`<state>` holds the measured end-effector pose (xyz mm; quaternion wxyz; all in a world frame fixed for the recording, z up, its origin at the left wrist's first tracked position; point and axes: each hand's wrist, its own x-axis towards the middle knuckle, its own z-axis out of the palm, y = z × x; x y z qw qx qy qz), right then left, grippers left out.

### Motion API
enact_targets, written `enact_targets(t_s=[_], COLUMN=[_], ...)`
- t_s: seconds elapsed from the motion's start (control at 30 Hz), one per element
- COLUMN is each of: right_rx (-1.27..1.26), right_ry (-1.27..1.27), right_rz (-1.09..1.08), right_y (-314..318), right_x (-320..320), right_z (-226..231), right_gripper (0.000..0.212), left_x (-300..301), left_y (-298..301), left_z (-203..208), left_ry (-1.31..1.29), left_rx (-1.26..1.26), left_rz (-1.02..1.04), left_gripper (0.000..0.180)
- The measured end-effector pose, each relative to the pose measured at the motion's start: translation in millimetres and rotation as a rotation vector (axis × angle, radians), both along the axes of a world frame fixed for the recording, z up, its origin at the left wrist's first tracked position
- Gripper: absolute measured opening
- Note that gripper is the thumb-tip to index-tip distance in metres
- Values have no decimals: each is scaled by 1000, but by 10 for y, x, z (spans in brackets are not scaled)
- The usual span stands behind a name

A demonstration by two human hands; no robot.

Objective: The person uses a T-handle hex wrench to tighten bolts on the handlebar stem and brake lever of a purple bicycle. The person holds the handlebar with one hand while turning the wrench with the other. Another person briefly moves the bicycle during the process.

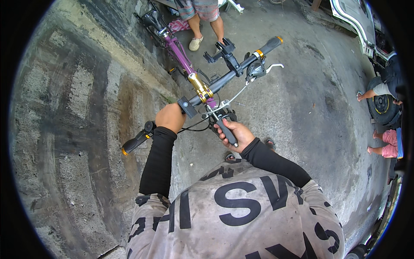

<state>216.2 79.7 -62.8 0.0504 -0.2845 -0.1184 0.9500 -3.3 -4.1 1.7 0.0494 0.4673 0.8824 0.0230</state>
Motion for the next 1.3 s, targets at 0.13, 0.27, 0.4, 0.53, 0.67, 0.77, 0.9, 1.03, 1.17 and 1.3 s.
enact_targets(t_s=[0.13, 0.27, 0.4, 0.53, 0.67, 0.77, 0.9, 1.03, 1.17, 1.3], right_rx=[401, 492, -130, -198, 486, 614, -135, 40, 664, 1135], right_ry=[-152, -189, 114, 115, -211, -266, 30, -39, -204, -268], right_rz=[227, 197, 91, 53, 63, 54, -17, 32, 242, 92], right_y=[-51, -57, -28, -24, -113, -139, -59, -81, -80, -162], right_x=[36, 28, 48, 56, 9, 11, 44, 51, 53, -16], right_z=[345, 218, 136, 113, 210, 206, 106, 133, 210, 34], right_gripper=[21, 26, 30, 32, 31, 26, 27, 34, 23, 24], left_x=[8, -5, 12, -3, 13, 5, -1, 2, 9, -13], left_y=[-39, -13, -1, -12, -13, -18, -11, -7, -19, -8], left_z=[2, -20, 10, -5, 10, -8, -10, -8, 7, -34], left_ry=[0, -6, -9, -6, -8, -10, -5, -8, -15, -2], left_rx=[9, 1, 6, 4, 4, 29, 18, 13, 18, 31], left_rz=[11, 22, 16, 9, 19, 15, 12, 13, 16, 12], left_gripper=[19, 19, 20, 20, 19, 19, 19, 19, 19, 19])
